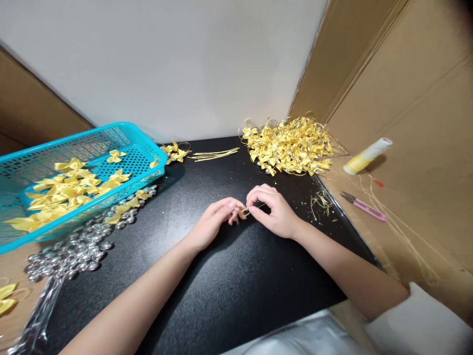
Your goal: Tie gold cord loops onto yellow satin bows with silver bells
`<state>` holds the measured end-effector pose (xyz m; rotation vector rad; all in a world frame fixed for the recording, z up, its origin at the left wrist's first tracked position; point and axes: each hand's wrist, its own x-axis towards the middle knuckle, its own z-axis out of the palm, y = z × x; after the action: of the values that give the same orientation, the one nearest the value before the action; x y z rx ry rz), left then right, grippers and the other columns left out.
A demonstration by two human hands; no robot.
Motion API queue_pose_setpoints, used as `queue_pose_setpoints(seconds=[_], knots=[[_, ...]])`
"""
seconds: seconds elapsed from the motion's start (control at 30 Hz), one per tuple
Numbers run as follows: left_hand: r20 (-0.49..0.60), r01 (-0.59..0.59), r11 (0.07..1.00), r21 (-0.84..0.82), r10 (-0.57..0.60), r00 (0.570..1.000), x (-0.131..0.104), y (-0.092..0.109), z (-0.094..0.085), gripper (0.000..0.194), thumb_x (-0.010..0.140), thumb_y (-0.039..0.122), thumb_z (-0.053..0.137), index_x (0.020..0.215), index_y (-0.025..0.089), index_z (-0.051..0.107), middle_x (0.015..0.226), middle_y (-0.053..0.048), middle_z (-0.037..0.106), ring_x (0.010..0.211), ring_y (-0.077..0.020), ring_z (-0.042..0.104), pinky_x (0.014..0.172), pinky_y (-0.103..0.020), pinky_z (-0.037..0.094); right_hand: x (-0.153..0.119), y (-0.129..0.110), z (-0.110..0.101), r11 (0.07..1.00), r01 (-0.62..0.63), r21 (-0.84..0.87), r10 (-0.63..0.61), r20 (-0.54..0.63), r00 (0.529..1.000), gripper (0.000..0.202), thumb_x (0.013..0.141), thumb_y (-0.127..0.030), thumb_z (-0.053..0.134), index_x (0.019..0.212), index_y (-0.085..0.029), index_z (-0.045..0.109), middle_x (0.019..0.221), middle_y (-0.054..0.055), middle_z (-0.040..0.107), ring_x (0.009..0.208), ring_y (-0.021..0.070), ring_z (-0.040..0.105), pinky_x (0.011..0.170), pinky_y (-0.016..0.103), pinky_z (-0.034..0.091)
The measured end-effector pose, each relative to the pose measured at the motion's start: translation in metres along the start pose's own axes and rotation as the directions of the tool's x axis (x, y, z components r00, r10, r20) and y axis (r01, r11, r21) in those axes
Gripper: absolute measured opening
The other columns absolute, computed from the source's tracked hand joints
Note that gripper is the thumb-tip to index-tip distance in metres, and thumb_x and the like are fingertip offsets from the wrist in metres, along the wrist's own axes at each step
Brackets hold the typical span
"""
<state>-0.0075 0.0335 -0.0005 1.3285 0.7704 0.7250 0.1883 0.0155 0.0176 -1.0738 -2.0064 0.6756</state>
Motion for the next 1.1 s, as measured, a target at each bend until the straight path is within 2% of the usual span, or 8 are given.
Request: queue_pose_setpoints(seconds=[0.13, 0.33, 0.53, 0.63, 0.77, 0.87, 0.97, 1.1], knots=[[0.043, 0.022, 0.982, 0.189, -0.031, 0.999, -0.002, 0.004, -0.002, 0.034, 0.088, 0.045, 0.055, 0.07, 0.017, 0.059, 0.062, 0.003, 0.05, 0.06, -0.0117, 0.042, 0.061, -0.025, 0.033, 0.0, 0.0, -0.002, 0.997, 0.011, -0.074, -0.008, 0.046, 0.999, 0.012, 0.089, -0.017, 0.054, 0.077, -0.02, 0.055, 0.086, 0.001, 0.065, 0.086, 0.0182, 0.055, 0.084, 0.036, 0.034], [-0.045, 0.025, 0.983, 0.183, -0.017, 0.999, -0.003, 0.0, -0.002, 0.037, 0.088, 0.05, 0.052, 0.069, 0.018, 0.053, 0.059, 0.005, 0.042, 0.059, -0.0117, 0.037, 0.059, -0.024, 0.03, 0.002, 0.008, -0.01, 0.951, -0.025, -0.308, 0.035, 0.029, 0.999, 0.01, 0.089, -0.017, 0.052, 0.079, -0.021, 0.054, 0.09, 0.002, 0.066, 0.089, 0.0199, 0.053, 0.084, 0.037, 0.03], [-0.008, 0.02, 0.965, 0.262, -0.018, 1.0, -0.004, 0.005, -0.003, 0.04, 0.09, 0.05, 0.048, 0.068, 0.018, 0.055, 0.06, 0.004, 0.045, 0.059, -0.0119, 0.039, 0.059, -0.024, 0.033, 0.003, 0.013, -0.016, 0.944, 0.015, -0.33, -0.045, -0.083, 0.996, 0.012, 0.092, -0.02, 0.049, 0.081, -0.021, 0.054, 0.089, 0.002, 0.066, 0.09, 0.0198, 0.055, 0.082, 0.036, 0.031], [-0.025, 0.018, 0.941, 0.338, -0.01, 1.0, -0.004, 0.013, -0.008, 0.04, 0.092, 0.05, 0.046, 0.083, 0.017, 0.066, 0.063, 0.001, 0.052, 0.059, -0.0132, 0.044, 0.057, -0.025, 0.036, 0.002, 0.012, -0.016, 0.948, 0.06, -0.313, -0.098, -0.107, 0.989, 0.011, 0.092, -0.019, 0.05, 0.082, -0.021, 0.054, 0.088, 0.002, 0.065, 0.089, 0.0193, 0.055, 0.082, 0.036, 0.032], [-0.26, 0.036, 0.929, 0.368, 0.066, 0.963, -0.005, 0.025, -0.014, 0.046, 0.089, 0.048, 0.051, 0.121, 0.016, 0.063, 0.063, 0.002, 0.052, 0.058, -0.0144, 0.047, 0.054, -0.025, 0.04, 0.001, 0.009, -0.012, 0.948, 0.089, -0.306, -0.131, -0.117, 0.984, 0.011, 0.092, -0.019, 0.05, 0.081, -0.021, 0.054, 0.088, 0.002, 0.066, 0.089, 0.0192, 0.056, 0.081, 0.036, 0.033], [-0.189, -0.01, 0.931, 0.364, 0.085, 0.978, -0.005, 0.029, -0.007, 0.045, 0.084, 0.043, 0.063, 0.121, 0.017, 0.065, 0.069, 0.001, 0.059, 0.058, -0.0129, 0.047, 0.054, -0.024, 0.039, 0.0, 0.006, -0.008, 0.948, 0.12, -0.295, -0.158, -0.107, 0.982, 0.011, 0.093, -0.02, 0.051, 0.083, -0.021, 0.055, 0.088, 0.002, 0.066, 0.088, 0.0188, 0.056, 0.082, 0.036, 0.033], [-0.042, -0.033, 0.969, 0.246, 0.045, 0.998, -0.003, 0.024, 0.005, 0.026, 0.083, 0.04, 0.066, 0.09, 0.016, 0.074, 0.073, -0.003, 0.065, 0.061, -0.0118, 0.05, 0.057, -0.023, 0.039, -0.001, 0.004, -0.004, 0.945, 0.138, -0.296, -0.175, -0.102, 0.979, 0.013, 0.094, -0.022, 0.052, 0.082, -0.021, 0.057, 0.087, 0.002, 0.067, 0.087, 0.0184, 0.055, 0.082, 0.036, 0.032], [-0.209, 0.007, 0.975, -0.223, -0.055, 0.976, 0.0, 0.011, 0.012, 0.033, 0.078, 0.048, 0.071, 0.072, 0.015, 0.071, 0.059, 0.002, 0.054, 0.046, -0.0044, 0.031, 0.045, -0.018, 0.025, -0.001, 0.003, 0.002, 0.939, 0.126, -0.32, -0.166, -0.102, 0.981, 0.013, 0.092, -0.02, 0.055, 0.079, -0.02, 0.059, 0.084, 0.001, 0.067, 0.085, 0.0177, 0.055, 0.08, 0.036, 0.031]])
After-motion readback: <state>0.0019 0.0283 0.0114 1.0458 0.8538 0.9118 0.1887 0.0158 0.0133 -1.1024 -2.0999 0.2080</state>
